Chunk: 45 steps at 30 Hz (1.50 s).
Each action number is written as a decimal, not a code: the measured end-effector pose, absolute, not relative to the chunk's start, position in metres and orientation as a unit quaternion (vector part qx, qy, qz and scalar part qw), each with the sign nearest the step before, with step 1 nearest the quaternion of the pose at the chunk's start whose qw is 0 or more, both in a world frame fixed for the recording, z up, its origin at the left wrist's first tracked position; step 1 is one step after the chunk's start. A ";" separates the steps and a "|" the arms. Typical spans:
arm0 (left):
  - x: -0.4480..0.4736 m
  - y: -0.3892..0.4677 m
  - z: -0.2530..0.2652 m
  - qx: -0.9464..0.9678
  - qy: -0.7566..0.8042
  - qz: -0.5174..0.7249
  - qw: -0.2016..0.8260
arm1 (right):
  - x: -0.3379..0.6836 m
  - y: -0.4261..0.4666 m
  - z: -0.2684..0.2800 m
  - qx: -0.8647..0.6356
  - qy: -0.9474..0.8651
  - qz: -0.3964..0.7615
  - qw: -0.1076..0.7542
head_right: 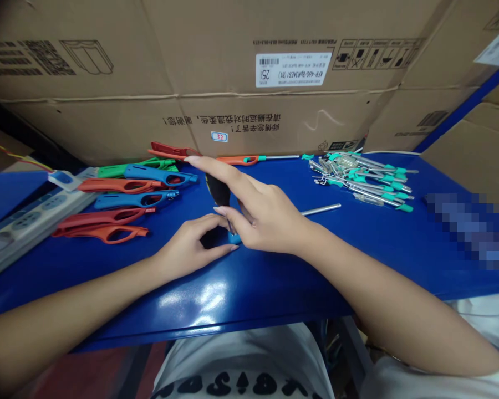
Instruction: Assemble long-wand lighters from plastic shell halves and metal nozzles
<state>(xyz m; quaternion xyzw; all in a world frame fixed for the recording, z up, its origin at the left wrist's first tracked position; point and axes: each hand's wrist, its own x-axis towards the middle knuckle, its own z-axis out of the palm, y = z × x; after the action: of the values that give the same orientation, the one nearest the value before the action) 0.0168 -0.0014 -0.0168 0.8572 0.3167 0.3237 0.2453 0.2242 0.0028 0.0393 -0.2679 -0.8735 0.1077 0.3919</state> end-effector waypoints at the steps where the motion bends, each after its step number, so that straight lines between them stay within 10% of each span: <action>1: 0.017 -0.001 -0.017 0.858 0.316 0.323 0.244 | 0.225 0.002 0.040 -0.274 -0.878 0.080 0.384; 8: 0.017 -0.001 -0.019 0.861 0.312 0.328 0.231 | 0.228 0.001 0.040 -0.293 -0.890 -0.042 0.347; 17: 0.017 -0.002 -0.017 0.855 0.319 0.310 0.268 | 0.219 0.006 0.035 -0.319 -0.826 0.157 0.437; 24: 0.017 -0.001 -0.018 0.860 0.306 0.325 0.247 | 0.232 0.009 0.037 -0.259 -0.862 -0.110 0.422; 40: 0.017 -0.002 -0.015 0.854 0.321 0.306 0.271 | 0.229 0.003 0.050 -0.299 -0.852 0.085 0.422; 45: 0.018 -0.002 -0.016 0.856 0.315 0.312 0.266 | 0.230 0.003 0.050 -0.324 -0.836 -0.035 0.441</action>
<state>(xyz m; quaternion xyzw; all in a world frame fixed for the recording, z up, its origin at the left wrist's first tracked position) 0.0176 -0.0022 -0.0156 0.8560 0.3147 0.3125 0.2656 0.2300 0.0029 0.0504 -0.3236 -0.8364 -0.0349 0.4410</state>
